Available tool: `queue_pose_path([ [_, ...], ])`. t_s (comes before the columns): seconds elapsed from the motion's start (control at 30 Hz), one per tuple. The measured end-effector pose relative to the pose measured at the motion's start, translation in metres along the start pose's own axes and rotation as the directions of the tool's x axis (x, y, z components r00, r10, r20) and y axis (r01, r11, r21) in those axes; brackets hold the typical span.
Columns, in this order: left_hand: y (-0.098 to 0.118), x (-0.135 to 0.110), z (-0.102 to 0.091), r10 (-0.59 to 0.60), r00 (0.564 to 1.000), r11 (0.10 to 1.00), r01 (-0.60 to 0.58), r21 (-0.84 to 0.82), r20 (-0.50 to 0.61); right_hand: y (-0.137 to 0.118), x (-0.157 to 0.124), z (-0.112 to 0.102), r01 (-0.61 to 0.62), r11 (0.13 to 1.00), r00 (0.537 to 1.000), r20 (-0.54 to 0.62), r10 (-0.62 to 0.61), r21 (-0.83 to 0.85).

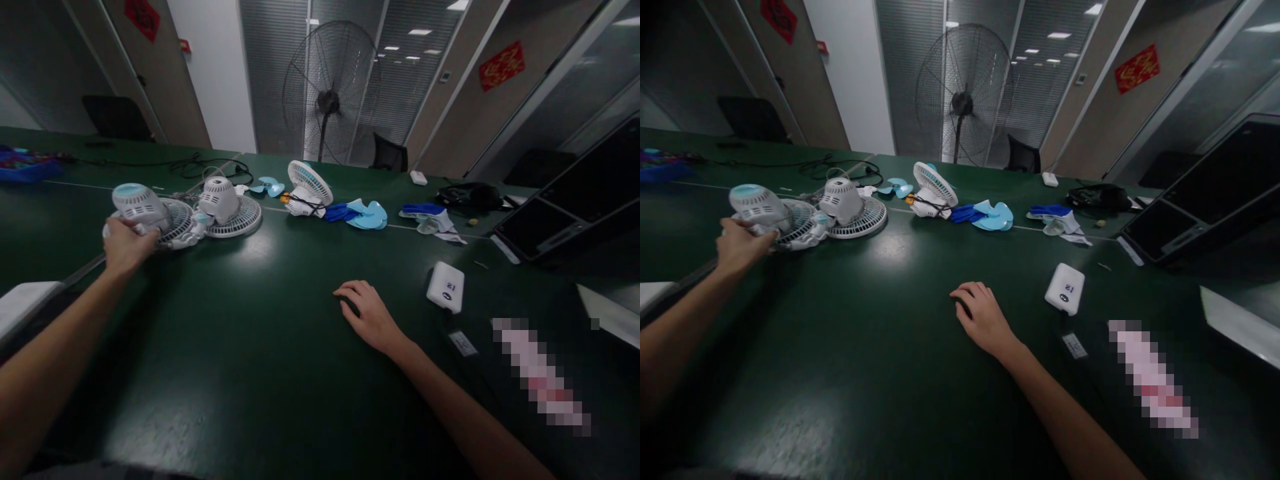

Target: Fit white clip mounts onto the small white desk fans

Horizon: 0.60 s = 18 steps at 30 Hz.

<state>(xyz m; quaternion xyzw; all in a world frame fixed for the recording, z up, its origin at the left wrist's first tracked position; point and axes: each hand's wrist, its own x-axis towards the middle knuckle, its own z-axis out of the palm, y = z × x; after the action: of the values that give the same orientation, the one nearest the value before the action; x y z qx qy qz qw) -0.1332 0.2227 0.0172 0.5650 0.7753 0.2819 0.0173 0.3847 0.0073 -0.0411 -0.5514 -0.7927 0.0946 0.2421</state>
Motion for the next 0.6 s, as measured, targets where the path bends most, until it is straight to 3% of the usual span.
queue_pose_path([
  [0.1,-0.001,-0.023,-0.010,-0.146,0.988,0.989,0.146,0.014,0.054,-0.001,-0.001,0.000,0.001,1.000,1.000,-0.005,-0.001,-0.005],
  [0.37,0.014,-0.132,-0.041,-0.071,0.981,0.997,0.076,-0.019,0.183,-0.001,-0.006,0.001,0.044,0.999,0.999,-0.012,-0.044,-0.029],
  [0.43,0.023,-0.162,-0.044,-0.035,0.966,0.997,0.052,-0.062,0.255,-0.002,-0.007,0.001,0.046,0.998,0.999,-0.013,-0.046,-0.037],
  [0.6,0.066,-0.225,-0.041,0.212,0.906,0.948,-0.100,-0.301,0.367,-0.012,-0.011,-0.004,0.028,1.000,0.999,-0.016,-0.028,-0.004],
])
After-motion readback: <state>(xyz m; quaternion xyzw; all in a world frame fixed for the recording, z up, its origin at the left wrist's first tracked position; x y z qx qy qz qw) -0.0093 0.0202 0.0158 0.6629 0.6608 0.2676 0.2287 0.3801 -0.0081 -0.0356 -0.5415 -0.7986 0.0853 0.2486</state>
